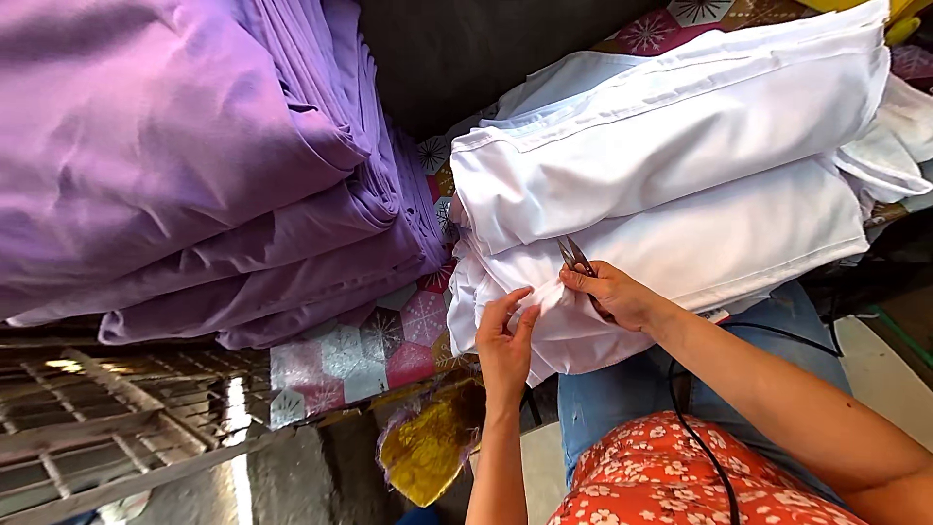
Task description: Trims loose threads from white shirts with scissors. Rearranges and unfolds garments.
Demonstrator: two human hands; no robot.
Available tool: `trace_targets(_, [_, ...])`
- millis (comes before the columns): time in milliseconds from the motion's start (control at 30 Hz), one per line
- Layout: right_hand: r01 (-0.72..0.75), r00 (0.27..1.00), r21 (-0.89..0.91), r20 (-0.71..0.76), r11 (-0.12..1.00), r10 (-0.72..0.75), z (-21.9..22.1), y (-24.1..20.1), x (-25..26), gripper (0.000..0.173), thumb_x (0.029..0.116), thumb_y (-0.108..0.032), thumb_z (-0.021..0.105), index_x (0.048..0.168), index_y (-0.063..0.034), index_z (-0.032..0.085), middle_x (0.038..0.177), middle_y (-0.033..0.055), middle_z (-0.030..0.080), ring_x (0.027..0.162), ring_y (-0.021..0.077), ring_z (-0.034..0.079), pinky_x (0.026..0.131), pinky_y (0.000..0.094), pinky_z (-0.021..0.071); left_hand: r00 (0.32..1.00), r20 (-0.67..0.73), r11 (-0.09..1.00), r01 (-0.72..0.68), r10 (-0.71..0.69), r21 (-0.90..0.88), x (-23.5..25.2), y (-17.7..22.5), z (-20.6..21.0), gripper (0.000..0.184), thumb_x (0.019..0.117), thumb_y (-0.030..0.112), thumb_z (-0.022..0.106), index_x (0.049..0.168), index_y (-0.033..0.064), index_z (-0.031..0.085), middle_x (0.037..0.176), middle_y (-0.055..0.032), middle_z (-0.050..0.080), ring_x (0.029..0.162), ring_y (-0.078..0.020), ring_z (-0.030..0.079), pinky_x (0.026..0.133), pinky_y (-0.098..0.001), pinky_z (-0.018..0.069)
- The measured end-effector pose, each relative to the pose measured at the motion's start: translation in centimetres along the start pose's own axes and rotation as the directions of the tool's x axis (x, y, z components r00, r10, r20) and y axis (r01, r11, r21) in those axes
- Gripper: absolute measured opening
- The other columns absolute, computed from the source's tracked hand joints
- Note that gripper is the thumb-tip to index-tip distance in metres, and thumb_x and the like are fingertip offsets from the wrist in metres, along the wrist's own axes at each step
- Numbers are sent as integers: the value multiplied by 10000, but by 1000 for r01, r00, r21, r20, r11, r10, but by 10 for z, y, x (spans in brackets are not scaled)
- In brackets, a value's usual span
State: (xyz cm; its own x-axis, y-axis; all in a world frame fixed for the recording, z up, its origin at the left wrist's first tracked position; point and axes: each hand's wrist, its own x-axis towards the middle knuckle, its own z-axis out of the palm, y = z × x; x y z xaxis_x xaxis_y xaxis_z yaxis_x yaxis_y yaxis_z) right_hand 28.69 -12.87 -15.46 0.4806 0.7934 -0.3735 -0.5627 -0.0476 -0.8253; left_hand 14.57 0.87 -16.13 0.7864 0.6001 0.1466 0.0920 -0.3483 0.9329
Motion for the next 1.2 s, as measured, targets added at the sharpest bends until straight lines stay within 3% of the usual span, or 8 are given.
trace_targets(267, [97, 988, -70, 124, 993, -88, -6, 7, 1, 206, 1072, -120, 489, 884, -131, 572, 723, -87, 605, 651, -29, 571, 629, 152, 480, 957, -163, 970, -224, 238, 97, -3, -1, 20, 83, 893, 57, 727, 900, 12, 797, 956, -64, 748, 960, -81, 652, 866, -191, 509])
trace_targets(667, [125, 992, -102, 45, 987, -121, -14, 7, -1, 217, 1068, -136, 510, 865, -124, 587, 683, -83, 584, 595, -24, 539, 568, 154, 459, 942, -301, 750, -92, -148, -656, -19, 25, -25, 328, 1090, 106, 275, 988, 213, 568, 741, 135, 625, 681, 12, 618, 656, -154, 527])
trace_targets(800, [101, 995, -72, 16, 992, -100, -18, 0, -6, 230, 1074, -132, 485, 858, -128, 561, 652, -75, 570, 538, -22, 504, 511, 143, 418, 648, -698, 913, -11, -305, -409, -34, -2, -104, 259, 1095, 87, 279, 981, 148, 503, 717, 117, 573, 617, 17, 579, 599, -145, 508])
trace_targets(867, [90, 996, -61, 20, 994, -89, -19, -1, -6, 235, 1073, -137, 485, 850, -133, 557, 634, -80, 544, 504, -30, 457, 481, 131, 375, 443, -827, 932, 260, -347, -252, -46, -21, -133, 200, 1058, 77, 477, 1246, 10, 492, 1013, -12, 552, 829, -33, 559, 754, -185, 484])
trace_targets(933, [85, 996, -51, 35, 995, -83, -18, 0, -5, 235, 1075, -134, 481, 853, -130, 557, 631, -76, 540, 495, -27, 446, 473, 129, 366, 554, -767, 919, 375, -325, -118, -59, -25, -137, 616, 1017, 82, 574, 1531, -82, 276, 1547, -250, 355, 1355, -260, 435, 1098, -372, 387])
trace_targets(967, [86, 996, -53, 42, 995, -84, -18, 0, -4, 238, 1076, -132, 481, 850, -131, 556, 632, -75, 542, 497, -27, 449, 474, 128, 369, 675, -693, 936, 352, -253, 1, -61, -21, -127, 653, 1004, 95, 594, 1521, -132, 267, 1587, -314, 286, 1438, -335, 379, 1153, -410, 367])
trace_targets(1067, [103, 994, -89, 55, 991, -98, -19, -1, -3, 249, 1073, -126, 481, 836, -129, 556, 625, -75, 534, 497, -24, 450, 481, 132, 379, 937, -350, 976, 91, -16, 197, -48, -1, -72, 394, 1003, 108, 565, 1291, -161, 555, 1403, -264, 542, 1263, -190, 575, 1016, -287, 499])
trace_targets(1200, [137, 990, -140, 45, 981, -132, -23, -5, -3, 238, 1069, -118, 483, 844, -133, 561, 615, -78, 534, 489, -21, 451, 479, 136, 389, 992, 74, 994, 107, -106, -10, -12, 12, -15, 317, 938, 81, 676, 1213, -72, 639, 1106, -94, 714, 864, -53, 683, 775, -232, 574])
